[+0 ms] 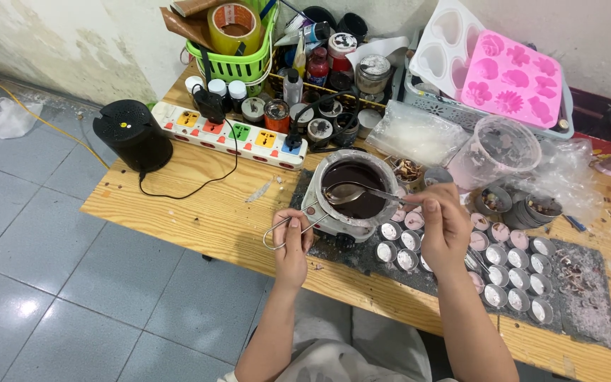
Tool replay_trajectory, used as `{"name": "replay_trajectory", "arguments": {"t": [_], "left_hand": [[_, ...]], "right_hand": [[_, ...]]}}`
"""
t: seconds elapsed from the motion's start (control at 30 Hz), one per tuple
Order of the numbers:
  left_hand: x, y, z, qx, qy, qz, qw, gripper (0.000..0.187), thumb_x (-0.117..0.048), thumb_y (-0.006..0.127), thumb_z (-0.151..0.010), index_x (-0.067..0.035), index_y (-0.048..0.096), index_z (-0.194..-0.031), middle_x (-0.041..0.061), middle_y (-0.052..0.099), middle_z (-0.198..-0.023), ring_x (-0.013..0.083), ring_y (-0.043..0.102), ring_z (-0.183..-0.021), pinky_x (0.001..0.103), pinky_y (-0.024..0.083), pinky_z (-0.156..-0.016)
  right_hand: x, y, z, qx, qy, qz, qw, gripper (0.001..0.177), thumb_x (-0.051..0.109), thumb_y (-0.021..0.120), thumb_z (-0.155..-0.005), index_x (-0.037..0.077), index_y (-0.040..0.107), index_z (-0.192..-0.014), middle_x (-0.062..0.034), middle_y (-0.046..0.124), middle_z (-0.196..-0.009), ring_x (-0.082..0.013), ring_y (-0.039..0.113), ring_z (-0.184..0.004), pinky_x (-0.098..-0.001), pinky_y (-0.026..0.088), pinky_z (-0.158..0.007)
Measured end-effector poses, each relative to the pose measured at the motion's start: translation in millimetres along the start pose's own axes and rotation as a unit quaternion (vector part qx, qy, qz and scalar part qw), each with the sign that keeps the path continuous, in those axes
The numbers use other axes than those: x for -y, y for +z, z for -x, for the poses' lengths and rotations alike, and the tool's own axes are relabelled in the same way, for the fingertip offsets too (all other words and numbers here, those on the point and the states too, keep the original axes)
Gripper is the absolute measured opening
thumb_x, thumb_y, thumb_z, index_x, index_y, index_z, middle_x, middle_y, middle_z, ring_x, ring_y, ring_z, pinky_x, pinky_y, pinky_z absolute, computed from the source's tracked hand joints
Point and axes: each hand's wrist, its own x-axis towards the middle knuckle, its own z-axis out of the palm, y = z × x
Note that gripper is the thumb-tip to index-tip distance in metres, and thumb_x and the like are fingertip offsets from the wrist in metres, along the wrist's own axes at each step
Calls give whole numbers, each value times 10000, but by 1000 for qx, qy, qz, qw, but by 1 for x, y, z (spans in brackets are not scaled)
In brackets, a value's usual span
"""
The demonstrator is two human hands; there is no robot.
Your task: Pouring melted wax into small candle molds using a spoon.
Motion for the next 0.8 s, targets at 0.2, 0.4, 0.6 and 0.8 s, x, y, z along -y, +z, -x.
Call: {"name": "replay_trajectory", "arguments": {"t": [0.2,0.4,0.6,0.8], "left_hand": [[3,0,-1,-11,-10,11,1000,135,-160,403,-1120,-65,497,-1137,8,474,-816,69,388,-650,237,340,-564],[5,-1,0,-13,-12,12,1000,125,-159,411,-1125,-67,494,-1139,4,472,-819,71,392,-654,238,343,-573],[4,-1,-1,-15,-14,7,1000,128,-155,412,-1119,-65,495,-1157,0,465,-799,65,385,-643,231,338,-562],[1,0,-2,-10,-13,0,1000,136,-156,406,-1120,-60,494,-1159,-3,461,-779,66,390,-642,234,352,-562]], "right_hand": [[7,-6,3,-6,-64,14,998,286,184,515,-1136,35,696,-972,-67,719,-920,-226,581,-1006,-353,463,-932],[11,-10,5,-4,-94,9,995,294,194,526,-1126,19,693,-960,-79,713,-913,-236,590,-974,-362,472,-922],[13,-12,8,-19,-81,25,996,334,229,514,-1143,13,694,-961,-74,712,-894,-227,586,-958,-340,470,-869],[12,-12,12,-19,-80,4,997,351,251,509,-1146,23,695,-957,-59,714,-890,-224,600,-961,-317,479,-846]]}}
